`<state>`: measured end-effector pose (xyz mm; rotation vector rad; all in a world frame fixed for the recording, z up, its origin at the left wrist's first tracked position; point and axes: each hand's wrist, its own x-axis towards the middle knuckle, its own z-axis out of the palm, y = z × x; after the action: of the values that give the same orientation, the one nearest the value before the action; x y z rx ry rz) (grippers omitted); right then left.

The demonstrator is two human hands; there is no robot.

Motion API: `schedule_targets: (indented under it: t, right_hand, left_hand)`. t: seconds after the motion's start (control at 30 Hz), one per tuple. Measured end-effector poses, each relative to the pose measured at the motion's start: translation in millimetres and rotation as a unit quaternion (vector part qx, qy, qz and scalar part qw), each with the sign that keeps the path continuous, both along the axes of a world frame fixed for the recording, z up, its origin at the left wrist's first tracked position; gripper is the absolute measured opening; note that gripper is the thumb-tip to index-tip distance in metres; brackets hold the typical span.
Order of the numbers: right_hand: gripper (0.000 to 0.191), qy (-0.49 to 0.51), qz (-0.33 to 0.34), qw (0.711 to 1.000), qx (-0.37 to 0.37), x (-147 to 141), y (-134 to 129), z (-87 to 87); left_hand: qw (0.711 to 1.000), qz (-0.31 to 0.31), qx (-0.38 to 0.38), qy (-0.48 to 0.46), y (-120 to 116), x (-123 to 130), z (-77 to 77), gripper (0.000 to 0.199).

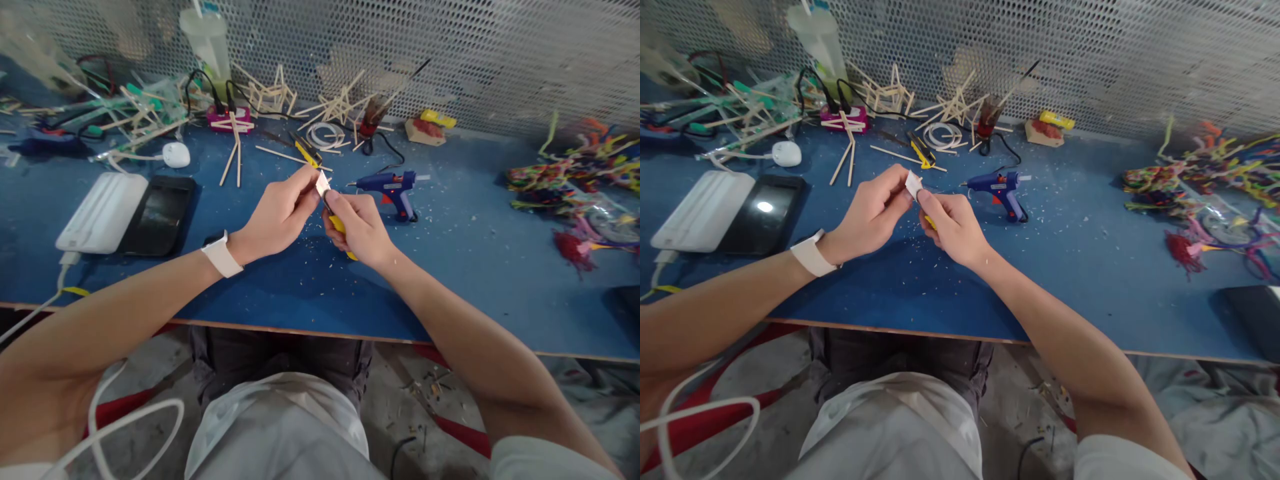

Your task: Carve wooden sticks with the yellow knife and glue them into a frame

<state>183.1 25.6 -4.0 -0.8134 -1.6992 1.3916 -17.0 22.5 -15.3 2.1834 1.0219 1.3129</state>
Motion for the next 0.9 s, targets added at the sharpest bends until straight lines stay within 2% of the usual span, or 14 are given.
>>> schedule_targets:
  t: [0.23,0.47,0.73,0.9]
  right_hand:
    - [0.072,-0.011,0.012,0.999,-0.038,3.4,2.4,2.8]
    - [0.072,-0.019,0.023,0.999,-0.032,5.6,4.2,2.0]
    - [0.071,-0.022,0.025,0.999,-0.039,5.6,4.1,1.6]
    - [0.071,-0.019,0.029,0.999,-0.034,4.6,2.4,3.8]
  left_hand:
    - [0.999,-0.030,-0.022,-0.011,-1.6,-0.8,3.0,0.040]
    - [0.997,-0.059,-0.049,-0.025,-2.0,1.4,4.9,0.046]
    - [0.994,-0.073,-0.075,-0.017,-2.7,-0.5,7.7,0.038]
    - [0.989,-0.093,-0.106,-0.045,-2.0,0.1,4.7,0.034]
